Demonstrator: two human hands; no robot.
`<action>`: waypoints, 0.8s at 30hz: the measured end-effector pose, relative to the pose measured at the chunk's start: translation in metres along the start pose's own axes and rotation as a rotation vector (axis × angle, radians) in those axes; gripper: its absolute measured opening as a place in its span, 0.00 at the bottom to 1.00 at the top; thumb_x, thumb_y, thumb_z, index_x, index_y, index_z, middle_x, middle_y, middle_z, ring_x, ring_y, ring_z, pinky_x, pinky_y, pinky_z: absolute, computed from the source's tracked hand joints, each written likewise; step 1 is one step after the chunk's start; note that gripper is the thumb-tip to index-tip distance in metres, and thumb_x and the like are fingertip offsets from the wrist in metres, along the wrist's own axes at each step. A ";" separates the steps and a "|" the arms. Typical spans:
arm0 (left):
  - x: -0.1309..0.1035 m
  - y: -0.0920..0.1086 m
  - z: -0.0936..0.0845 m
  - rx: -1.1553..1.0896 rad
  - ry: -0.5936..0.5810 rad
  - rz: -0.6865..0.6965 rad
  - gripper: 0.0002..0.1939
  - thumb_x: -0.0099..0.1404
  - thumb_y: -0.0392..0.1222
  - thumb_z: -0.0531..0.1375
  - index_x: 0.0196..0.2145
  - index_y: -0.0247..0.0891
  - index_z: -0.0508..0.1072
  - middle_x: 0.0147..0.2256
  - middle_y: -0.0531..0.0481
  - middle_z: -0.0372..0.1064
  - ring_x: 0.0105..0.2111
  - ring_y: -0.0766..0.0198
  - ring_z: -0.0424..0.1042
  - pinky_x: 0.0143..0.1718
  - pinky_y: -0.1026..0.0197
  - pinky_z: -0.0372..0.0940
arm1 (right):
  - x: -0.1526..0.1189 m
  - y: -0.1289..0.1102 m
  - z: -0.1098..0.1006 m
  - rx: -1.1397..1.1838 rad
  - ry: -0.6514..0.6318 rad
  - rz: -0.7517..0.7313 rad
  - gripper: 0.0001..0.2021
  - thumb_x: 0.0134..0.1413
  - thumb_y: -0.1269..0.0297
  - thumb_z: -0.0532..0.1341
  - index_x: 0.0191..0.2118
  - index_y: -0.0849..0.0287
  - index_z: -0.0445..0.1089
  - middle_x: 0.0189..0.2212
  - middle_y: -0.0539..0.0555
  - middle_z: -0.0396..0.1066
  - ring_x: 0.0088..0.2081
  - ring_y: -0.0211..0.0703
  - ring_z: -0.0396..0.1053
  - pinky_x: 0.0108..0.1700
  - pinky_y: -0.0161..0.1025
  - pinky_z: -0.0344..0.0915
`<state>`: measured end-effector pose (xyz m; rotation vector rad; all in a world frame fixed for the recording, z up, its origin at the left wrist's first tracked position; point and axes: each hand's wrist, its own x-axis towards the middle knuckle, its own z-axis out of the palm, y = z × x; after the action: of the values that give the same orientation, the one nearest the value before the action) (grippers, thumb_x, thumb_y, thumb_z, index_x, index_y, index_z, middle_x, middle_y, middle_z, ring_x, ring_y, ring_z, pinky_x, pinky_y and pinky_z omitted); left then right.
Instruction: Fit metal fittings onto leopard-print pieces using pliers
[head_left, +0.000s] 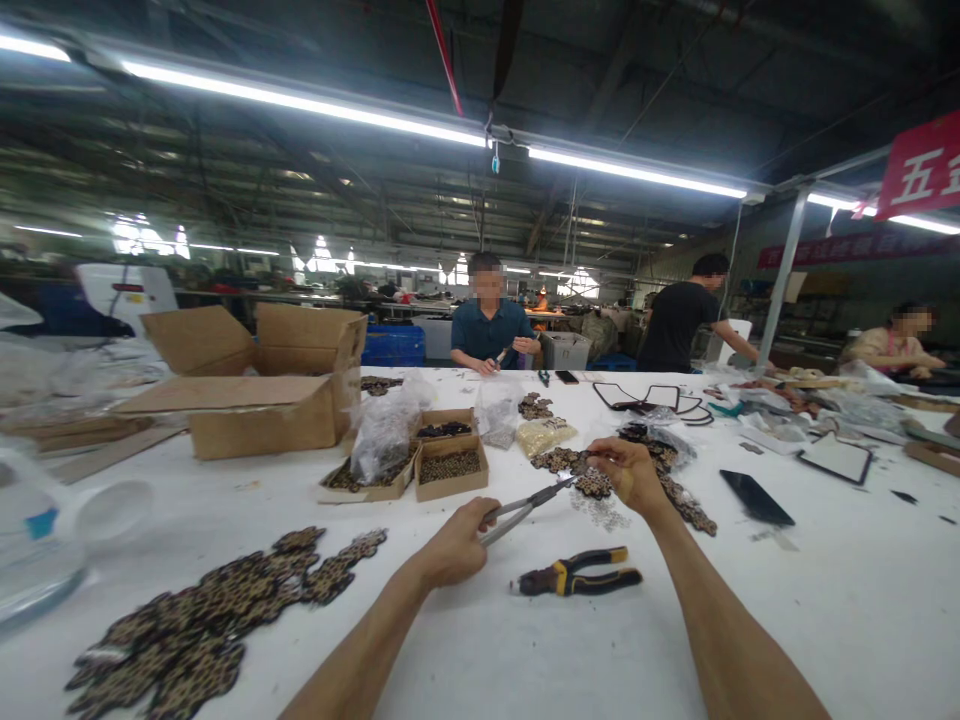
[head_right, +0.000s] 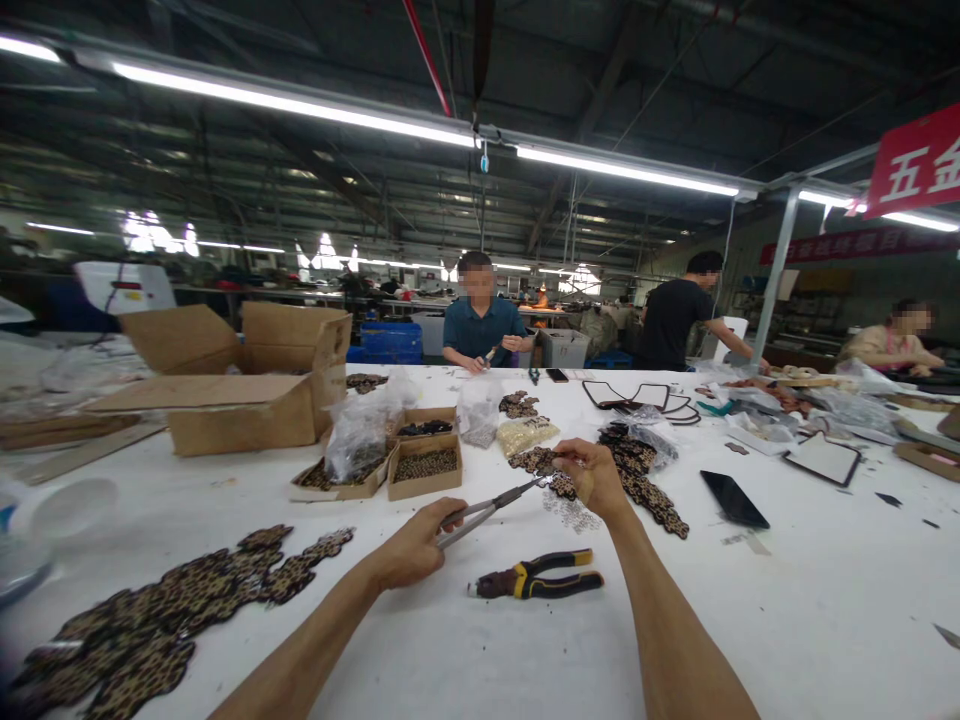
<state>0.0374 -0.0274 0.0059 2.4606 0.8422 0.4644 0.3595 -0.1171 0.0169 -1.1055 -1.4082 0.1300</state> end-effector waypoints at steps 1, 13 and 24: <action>0.000 0.000 -0.001 -0.001 -0.018 -0.009 0.36 0.43 0.27 0.55 0.53 0.37 0.68 0.50 0.43 0.68 0.49 0.51 0.68 0.50 0.56 0.64 | 0.000 0.001 0.000 -0.005 -0.004 -0.002 0.09 0.51 0.60 0.67 0.38 0.57 0.78 0.33 0.54 0.77 0.35 0.46 0.72 0.40 0.41 0.68; -0.001 0.002 -0.007 -0.131 -0.080 0.023 0.38 0.43 0.27 0.52 0.53 0.45 0.72 0.49 0.48 0.69 0.47 0.54 0.67 0.48 0.58 0.62 | -0.011 0.028 0.015 -0.077 0.034 0.032 0.09 0.50 0.61 0.65 0.36 0.59 0.76 0.31 0.54 0.76 0.32 0.45 0.72 0.37 0.40 0.68; 0.001 -0.005 -0.011 -0.212 -0.196 -0.112 0.16 0.44 0.32 0.52 0.32 0.37 0.73 0.20 0.56 0.55 0.21 0.67 0.55 0.20 0.65 0.45 | -0.015 0.014 0.022 -0.158 -0.025 -0.012 0.08 0.53 0.62 0.64 0.37 0.56 0.78 0.32 0.54 0.77 0.34 0.47 0.72 0.43 0.45 0.68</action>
<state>0.0308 -0.0202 0.0121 2.2093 0.8007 0.2526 0.3451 -0.1078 -0.0078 -1.2284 -1.4671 0.0242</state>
